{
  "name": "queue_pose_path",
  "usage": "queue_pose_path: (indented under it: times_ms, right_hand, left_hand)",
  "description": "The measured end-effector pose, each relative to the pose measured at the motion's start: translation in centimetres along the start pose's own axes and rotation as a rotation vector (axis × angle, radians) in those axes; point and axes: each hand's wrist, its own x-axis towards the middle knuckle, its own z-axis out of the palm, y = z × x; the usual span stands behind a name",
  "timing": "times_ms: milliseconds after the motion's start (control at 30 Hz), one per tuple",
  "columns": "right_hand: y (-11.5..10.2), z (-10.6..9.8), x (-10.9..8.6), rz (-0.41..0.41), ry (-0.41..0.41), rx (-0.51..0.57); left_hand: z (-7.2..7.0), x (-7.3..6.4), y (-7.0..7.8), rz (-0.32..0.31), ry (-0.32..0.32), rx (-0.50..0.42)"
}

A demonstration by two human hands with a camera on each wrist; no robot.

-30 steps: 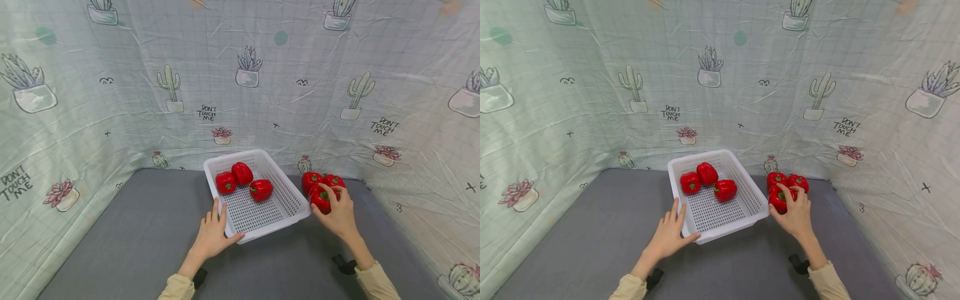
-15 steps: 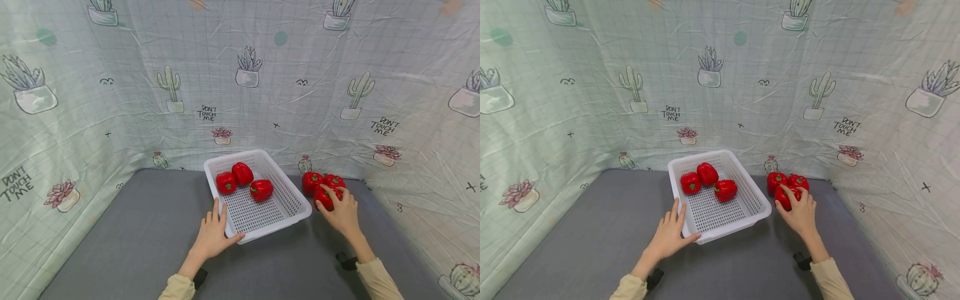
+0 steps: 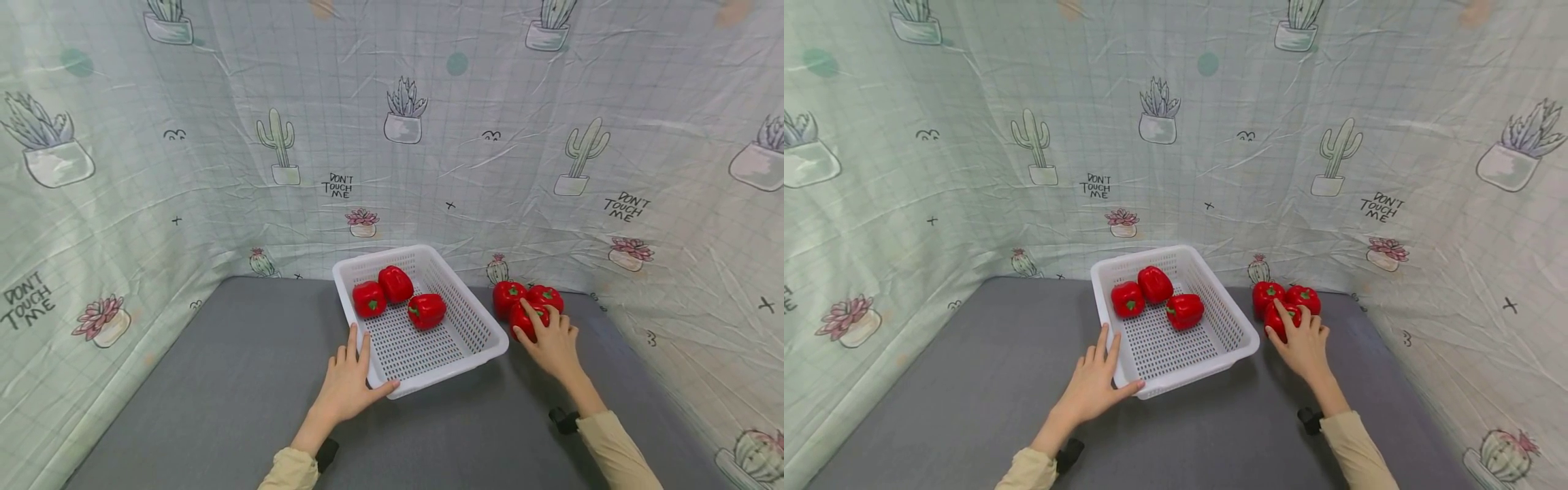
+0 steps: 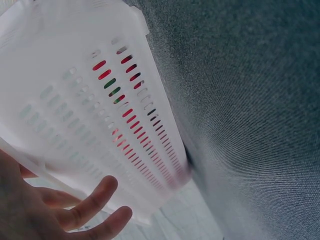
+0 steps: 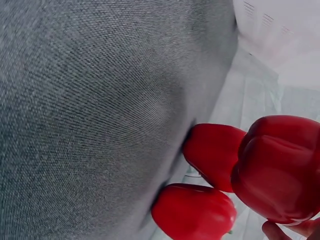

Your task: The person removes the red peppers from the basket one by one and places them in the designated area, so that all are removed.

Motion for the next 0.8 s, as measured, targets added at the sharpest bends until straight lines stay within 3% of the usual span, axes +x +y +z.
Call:
queue_pose_path:
  times_ms: [233, 800]
  right_hand:
    - [0.0, 0.8, 0.3, 0.004, -0.075, 0.018]
    - [0.6, 2.2, 0.4, -0.002, -0.161, 0.078]
  left_hand:
    - [0.1, 0.0, 0.0, 0.002, 0.001, 0.0]
    - [0.1, 0.0, 0.0, -0.001, 0.005, -0.013]
